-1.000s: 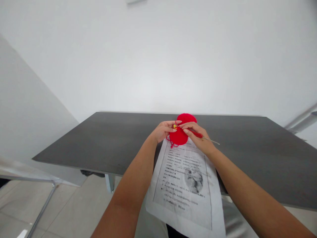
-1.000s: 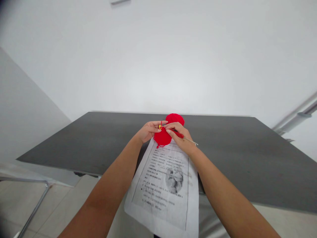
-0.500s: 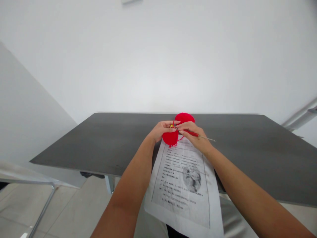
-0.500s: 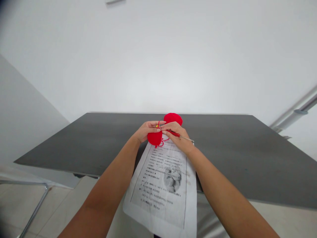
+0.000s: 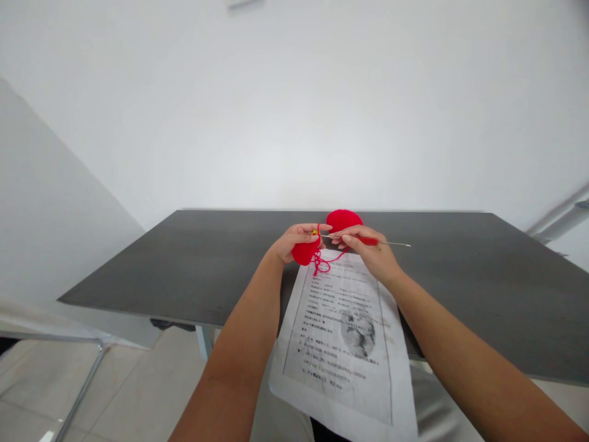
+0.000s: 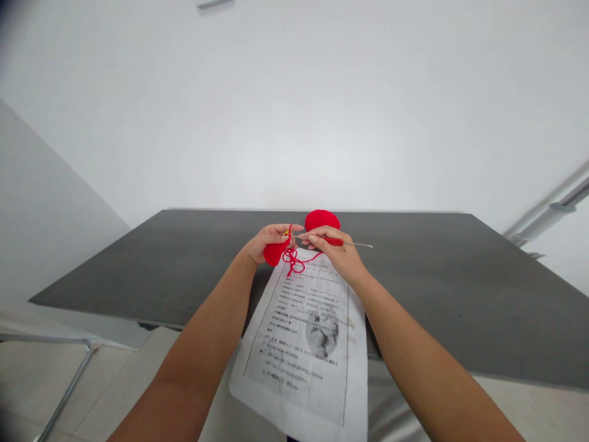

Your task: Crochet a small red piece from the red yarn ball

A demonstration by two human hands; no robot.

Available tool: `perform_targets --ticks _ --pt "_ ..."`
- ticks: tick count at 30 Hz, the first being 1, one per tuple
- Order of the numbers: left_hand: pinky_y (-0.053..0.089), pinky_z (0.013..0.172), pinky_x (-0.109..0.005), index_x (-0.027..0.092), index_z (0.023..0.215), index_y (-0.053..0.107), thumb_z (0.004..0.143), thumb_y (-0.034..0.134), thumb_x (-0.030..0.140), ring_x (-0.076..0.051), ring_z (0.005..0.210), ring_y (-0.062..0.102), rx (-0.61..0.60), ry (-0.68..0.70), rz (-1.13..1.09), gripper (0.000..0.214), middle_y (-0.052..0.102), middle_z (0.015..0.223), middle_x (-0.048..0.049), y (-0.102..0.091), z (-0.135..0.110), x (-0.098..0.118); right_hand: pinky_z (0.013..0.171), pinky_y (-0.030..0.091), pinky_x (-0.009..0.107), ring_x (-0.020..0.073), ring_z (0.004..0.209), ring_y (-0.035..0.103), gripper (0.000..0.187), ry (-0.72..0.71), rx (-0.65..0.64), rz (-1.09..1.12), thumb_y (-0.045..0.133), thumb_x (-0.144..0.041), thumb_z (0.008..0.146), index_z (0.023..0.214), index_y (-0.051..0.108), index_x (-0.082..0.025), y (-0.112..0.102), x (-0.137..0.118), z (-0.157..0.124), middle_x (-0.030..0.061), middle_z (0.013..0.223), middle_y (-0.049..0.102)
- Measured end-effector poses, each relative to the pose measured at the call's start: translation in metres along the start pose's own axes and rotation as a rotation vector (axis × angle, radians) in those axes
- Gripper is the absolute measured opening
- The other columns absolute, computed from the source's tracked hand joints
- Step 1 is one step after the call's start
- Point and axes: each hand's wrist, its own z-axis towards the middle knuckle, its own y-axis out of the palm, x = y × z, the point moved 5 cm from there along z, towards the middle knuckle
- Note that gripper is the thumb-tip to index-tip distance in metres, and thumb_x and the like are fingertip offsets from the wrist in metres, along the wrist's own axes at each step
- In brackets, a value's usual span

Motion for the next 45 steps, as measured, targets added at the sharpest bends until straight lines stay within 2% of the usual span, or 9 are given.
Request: perform_targets --ticks 5,11,19,22,28,33,36,39,45 --pt "0.043 0.069 -0.029 0.009 0.104 0.07 0.06 0.078 0.024 -0.013 0.058 0.056 -0.068 -0.002 -0.025 0.047 0.06 0.058 -0.0022 0.002 -0.001 -0.001 0.077 0.058 0.031 0.0159 0.077 0.069 0.017 0.031 -0.056 0.039 0.071 -0.037 0.077 0.083 0.074 -0.022 0.0 -0.001 0.0 0.0046 0.088 0.075" --pt "0.042 0.066 -0.027 0.009 0.107 0.069 0.062 0.077 0.022 -0.013 0.06 0.059 -0.045 -0.083 0.023 0.048 0.065 0.066 -0.0057 -0.004 -0.003 -0.006 0.075 0.059 0.033 0.0166 0.073 0.07 0.019 0.039 0.005 0.093 0.072 -0.038 0.075 0.082 0.073 -0.021 -0.002 0.006 -0.002 0.0052 0.086 0.075" --pt "0.042 0.064 -0.03 0.007 0.104 0.069 0.059 0.074 0.024 -0.012 0.053 0.052 -0.108 -0.021 -0.024 0.048 0.058 0.056 -0.0024 -0.005 0.0 -0.006 0.078 0.058 0.032 0.0167 0.078 0.07 0.015 0.01 -0.088 0.0 0.071 -0.036 0.076 0.079 0.074 -0.022 0.0 -0.007 -0.002 0.005 0.09 0.075" --pt "0.042 0.064 -0.03 0.007 0.1 0.07 0.06 0.074 0.024 -0.011 0.051 0.05 -0.099 -0.008 -0.019 0.044 0.056 0.054 -0.0013 -0.003 -0.001 -0.004 0.078 0.058 0.032 0.0164 0.077 0.07 0.016 0.025 -0.086 0.051 0.071 -0.036 0.078 0.081 0.074 -0.021 -0.001 -0.003 -0.002 0.0054 0.09 0.075" --pt "0.043 0.06 -0.026 0.01 0.098 0.071 0.058 0.077 0.021 -0.014 0.06 0.061 -0.008 -0.08 0.06 0.042 0.067 0.067 -0.0069 -0.006 -0.004 -0.004 0.075 0.058 0.031 0.0154 0.075 0.07 0.016 0.104 -0.089 0.219 0.072 -0.036 0.076 0.081 0.073 -0.021 0.0 0.008 -0.001 0.0052 0.087 0.075" --pt "0.041 0.057 -0.022 0.013 0.086 0.071 0.056 0.08 0.02 -0.009 0.055 0.058 0.072 -0.04 0.092 0.032 0.068 0.07 -0.0032 -0.002 -0.001 -0.002 0.074 0.059 0.03 0.0143 0.071 0.069 0.018 0.116 0.009 0.275 0.074 -0.037 0.074 0.079 0.071 -0.021 0.0 0.013 -0.001 0.004 0.084 0.075" --pt "0.043 0.059 -0.022 0.013 0.084 0.071 0.056 0.08 0.021 -0.009 0.057 0.059 0.102 0.02 0.084 0.031 0.069 0.072 -0.0031 0.003 0.002 0.0 0.076 0.059 0.032 0.0151 0.073 0.07 0.017 0.043 0.099 0.212 0.071 -0.037 0.077 0.081 0.071 -0.021 -0.001 0.013 -0.001 0.0035 0.086 0.074" --pt "0.045 0.062 -0.024 0.013 0.087 0.071 0.056 0.081 0.023 -0.011 0.06 0.061 0.114 0.056 0.098 0.034 0.07 0.073 -0.0041 0.007 0.006 0.0 0.078 0.058 0.035 0.0165 0.074 0.069 0.017 -0.061 0.153 0.053 0.069 -0.038 0.078 0.082 0.072 -0.022 -0.002 0.008 -0.004 0.0034 0.086 0.074" --pt "0.047 0.076 -0.029 0.013 0.09 0.07 0.055 0.082 0.021 -0.014 0.071 0.064 0.117 0.091 0.103 0.039 0.072 0.081 -0.0053 0.012 0.011 -0.005 0.096 0.05 0.039 0.0208 0.1 0.066 0.016 -0.18 0.068 -0.223 0.064 -0.038 0.083 0.087 0.072 -0.025 0.002 -0.003 -0.006 0.0049 0.101 0.073"
